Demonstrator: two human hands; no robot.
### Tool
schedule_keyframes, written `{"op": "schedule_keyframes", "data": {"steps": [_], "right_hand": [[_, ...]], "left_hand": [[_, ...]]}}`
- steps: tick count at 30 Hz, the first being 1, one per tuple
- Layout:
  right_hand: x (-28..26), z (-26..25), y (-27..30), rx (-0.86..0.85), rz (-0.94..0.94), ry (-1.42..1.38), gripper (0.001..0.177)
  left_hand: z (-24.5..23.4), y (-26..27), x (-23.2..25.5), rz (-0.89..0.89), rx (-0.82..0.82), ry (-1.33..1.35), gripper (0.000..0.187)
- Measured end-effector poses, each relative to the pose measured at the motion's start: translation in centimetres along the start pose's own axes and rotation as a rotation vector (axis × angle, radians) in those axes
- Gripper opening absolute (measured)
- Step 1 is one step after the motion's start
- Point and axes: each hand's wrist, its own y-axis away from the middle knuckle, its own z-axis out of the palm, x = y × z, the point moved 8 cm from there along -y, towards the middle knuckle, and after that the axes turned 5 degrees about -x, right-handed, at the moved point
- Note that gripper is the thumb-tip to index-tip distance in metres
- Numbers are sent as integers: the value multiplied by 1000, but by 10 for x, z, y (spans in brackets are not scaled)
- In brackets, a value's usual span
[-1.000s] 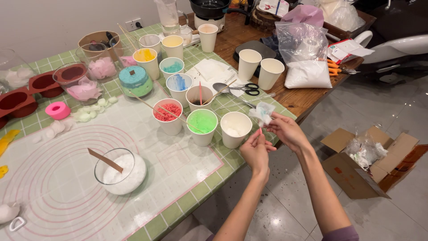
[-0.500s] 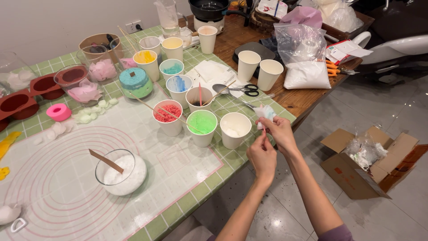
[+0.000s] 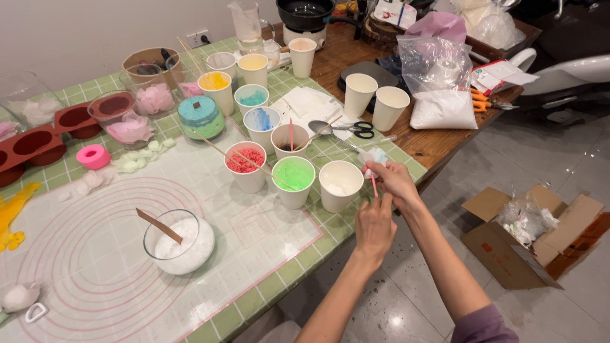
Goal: The recorder is preparing a candle by adjusting the wick and stirring the wax in a glass jar among various candle-making supplies.
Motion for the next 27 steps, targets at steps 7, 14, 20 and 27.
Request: {"op": "schedule_keyframes", "data": {"steps": [7, 14, 20, 27], "right_hand": [[14, -22, -32, -10, 54, -210, 21], [4, -18, -34, -80, 51, -177, 19], [5, -34, -37, -74, -57, -164, 22], [-6, -8, 1, -185, -82, -44, 28]], "left_hand": [[-12, 21, 10, 76, -21, 66, 41], [-34, 30, 3, 1, 65, 200, 24], [-46, 39, -23, -317, 181, 746, 15], [-4, 15, -31, -547, 62, 1345, 27]]}}
